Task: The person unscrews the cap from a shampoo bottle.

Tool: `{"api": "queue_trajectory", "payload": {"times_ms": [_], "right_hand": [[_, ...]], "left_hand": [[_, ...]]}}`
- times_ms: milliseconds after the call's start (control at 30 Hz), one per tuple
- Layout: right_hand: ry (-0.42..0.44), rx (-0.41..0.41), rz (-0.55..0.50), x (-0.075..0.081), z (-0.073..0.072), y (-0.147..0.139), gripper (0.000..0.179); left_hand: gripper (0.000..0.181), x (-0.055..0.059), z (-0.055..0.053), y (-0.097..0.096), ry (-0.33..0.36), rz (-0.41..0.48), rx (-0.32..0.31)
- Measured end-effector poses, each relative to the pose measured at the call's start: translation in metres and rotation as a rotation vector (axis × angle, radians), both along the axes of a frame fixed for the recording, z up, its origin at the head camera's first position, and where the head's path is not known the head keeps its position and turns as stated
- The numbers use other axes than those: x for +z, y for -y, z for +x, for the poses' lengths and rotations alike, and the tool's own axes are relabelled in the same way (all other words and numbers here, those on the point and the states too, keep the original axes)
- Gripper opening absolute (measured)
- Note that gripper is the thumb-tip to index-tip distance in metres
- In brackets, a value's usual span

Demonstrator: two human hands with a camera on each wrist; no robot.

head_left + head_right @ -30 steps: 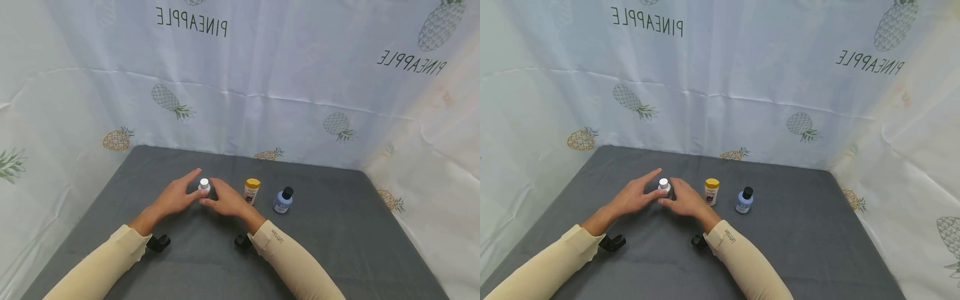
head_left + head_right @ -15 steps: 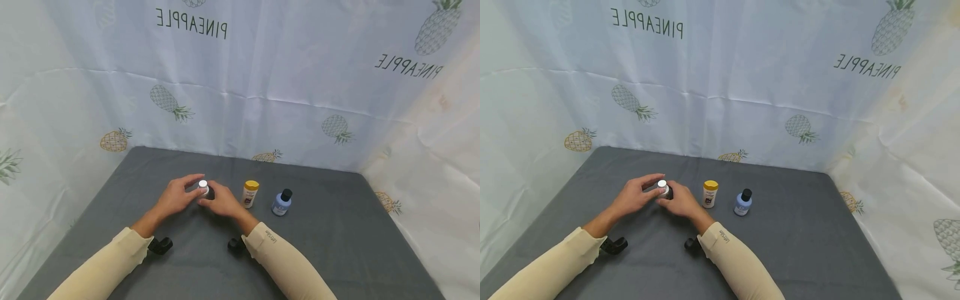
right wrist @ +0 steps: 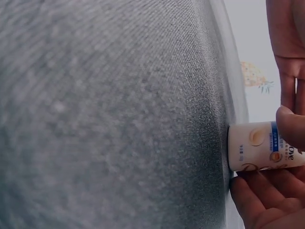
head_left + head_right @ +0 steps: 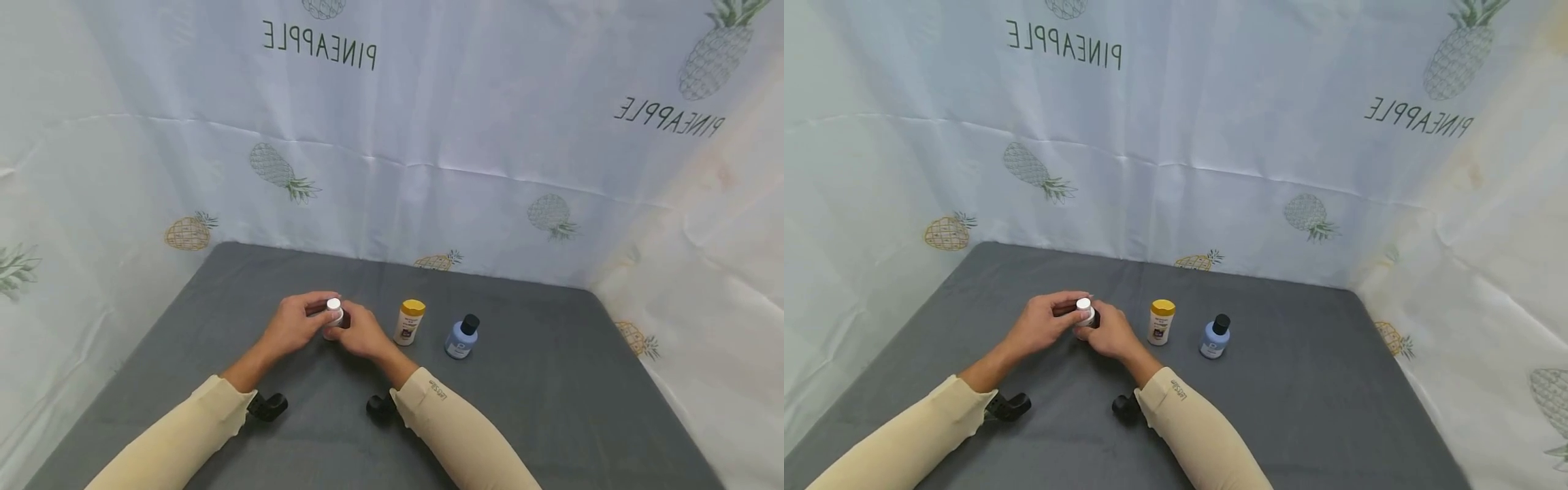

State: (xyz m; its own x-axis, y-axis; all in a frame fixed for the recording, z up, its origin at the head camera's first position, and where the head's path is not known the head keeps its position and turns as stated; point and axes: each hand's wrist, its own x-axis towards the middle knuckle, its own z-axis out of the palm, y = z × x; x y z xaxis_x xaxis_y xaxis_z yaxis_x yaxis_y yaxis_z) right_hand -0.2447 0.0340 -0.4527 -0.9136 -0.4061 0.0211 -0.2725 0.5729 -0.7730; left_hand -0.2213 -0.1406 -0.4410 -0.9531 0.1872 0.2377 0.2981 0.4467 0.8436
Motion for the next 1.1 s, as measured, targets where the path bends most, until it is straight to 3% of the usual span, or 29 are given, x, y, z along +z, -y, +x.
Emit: {"api": "queue_trajectory", "payload": {"times_ms": [333, 1100], "right_hand": [[0.018, 0.003, -0.045, 0.004, 0.001, -0.001, 0.032], [-0.030, 0.052, -0.152, 0.026, 0.010, -0.011, 0.031]], "left_hand": [[0.041, 0.006, 0.001, 0.001, 0.003, 0.005, -0.022], [0.043, 0.034, 0.004, -0.001, 0.001, 0.166, -0.104]]}}
